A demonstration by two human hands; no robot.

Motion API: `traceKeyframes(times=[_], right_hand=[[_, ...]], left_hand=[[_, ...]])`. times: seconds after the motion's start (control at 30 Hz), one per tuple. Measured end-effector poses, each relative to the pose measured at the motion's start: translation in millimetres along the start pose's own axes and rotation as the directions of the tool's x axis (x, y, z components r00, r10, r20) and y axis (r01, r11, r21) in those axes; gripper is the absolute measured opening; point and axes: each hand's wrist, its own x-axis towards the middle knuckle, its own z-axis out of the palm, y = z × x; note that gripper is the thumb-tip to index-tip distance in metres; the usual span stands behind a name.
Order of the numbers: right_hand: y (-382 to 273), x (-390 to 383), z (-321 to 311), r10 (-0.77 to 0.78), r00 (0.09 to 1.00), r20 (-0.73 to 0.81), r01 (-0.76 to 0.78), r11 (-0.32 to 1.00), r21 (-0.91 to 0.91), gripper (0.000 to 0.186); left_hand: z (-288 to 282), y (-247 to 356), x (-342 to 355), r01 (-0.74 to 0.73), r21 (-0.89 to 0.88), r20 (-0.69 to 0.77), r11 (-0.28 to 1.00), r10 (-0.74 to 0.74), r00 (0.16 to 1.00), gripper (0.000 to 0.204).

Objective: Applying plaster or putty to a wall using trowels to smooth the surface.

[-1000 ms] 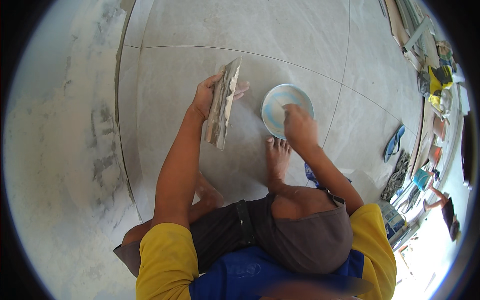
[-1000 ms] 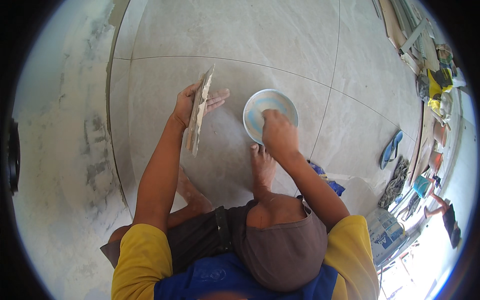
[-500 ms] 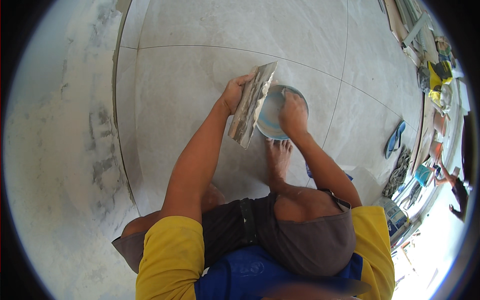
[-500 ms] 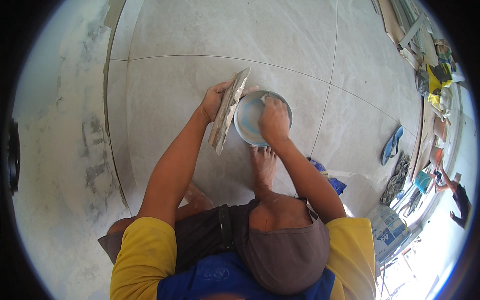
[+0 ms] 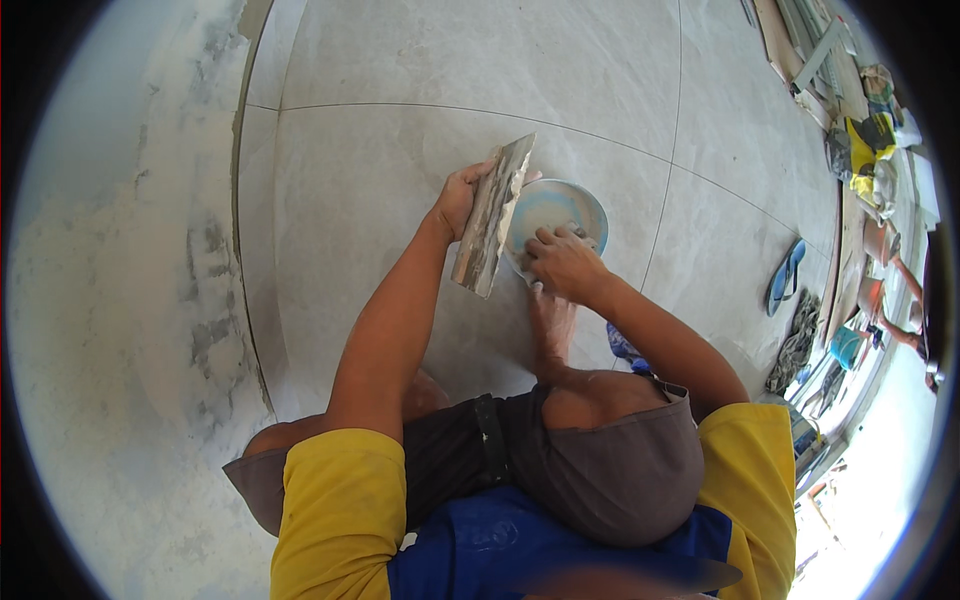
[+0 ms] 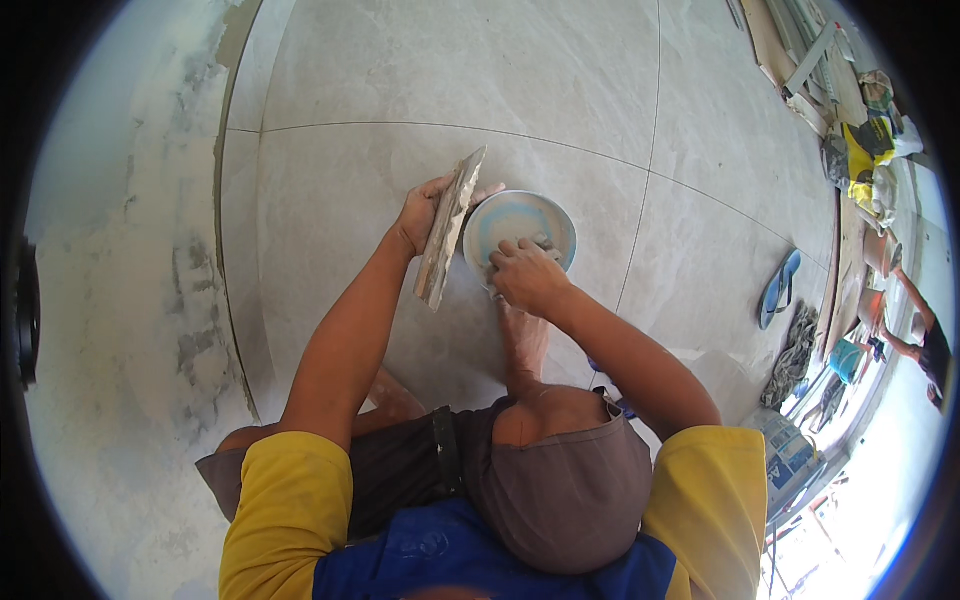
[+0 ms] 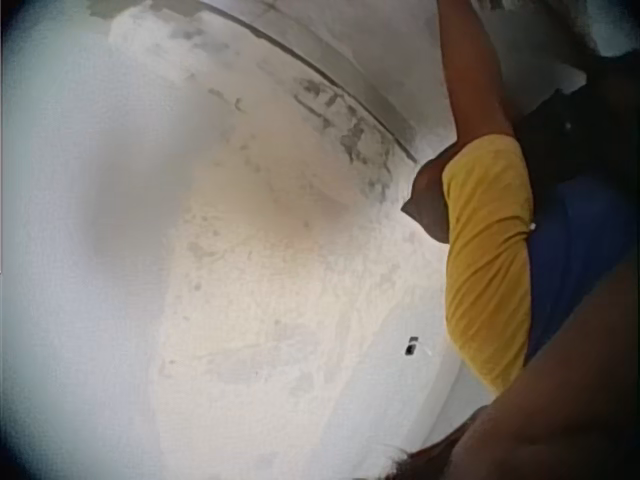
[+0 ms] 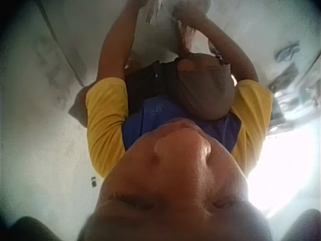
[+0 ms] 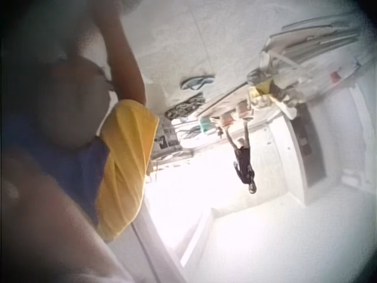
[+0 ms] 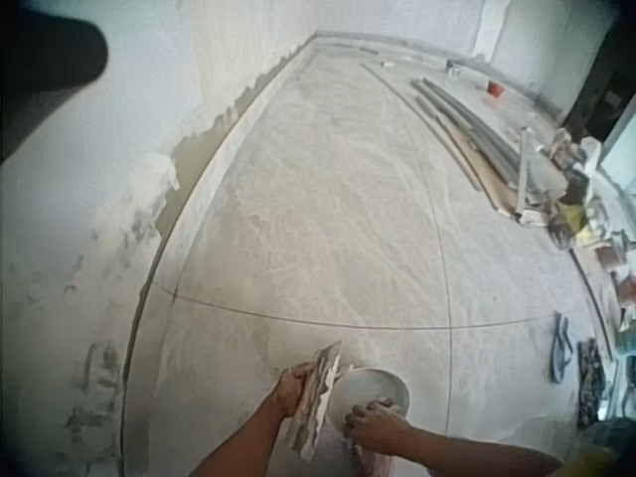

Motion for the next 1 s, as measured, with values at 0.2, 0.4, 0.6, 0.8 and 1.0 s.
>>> traceKeyframes(times=[0.2,0.4,0.6,0.8,1.0], right_hand=[[9,-25,-6,0.4,0.88,-0.255,-0.323,0.899,0.298,0.02],[11,20,17,0.767,0.613,-0.188,-0.668,0.631,0.395,0.021],[-26,34,10,0.208,0.978,0.023,-0.21,0.968,0.136,0.019],[4,23,-7,0.667,0.713,-0.217,-0.626,0.744,0.232,0.016],[-4,35,-1,0.467,0.879,-0.099,-0.44,0.873,0.211,0.016]], left_hand=[[-2,3,-12,0.039,0.053,-0.144,0.998,-0.031,0.989,0.048],[-26,-1,-17,0.048,0.17,-0.261,0.984,-0.002,0.965,0.039],[-20,17,-29,0.12,0.209,-0.278,0.971,-0.058,0.959,0.038],[-6,19,-29,0.16,0.363,-0.39,0.918,-0.007,0.921,0.041],[-15,18,-32,0.212,0.362,-0.39,0.908,-0.059,0.919,0.041]])
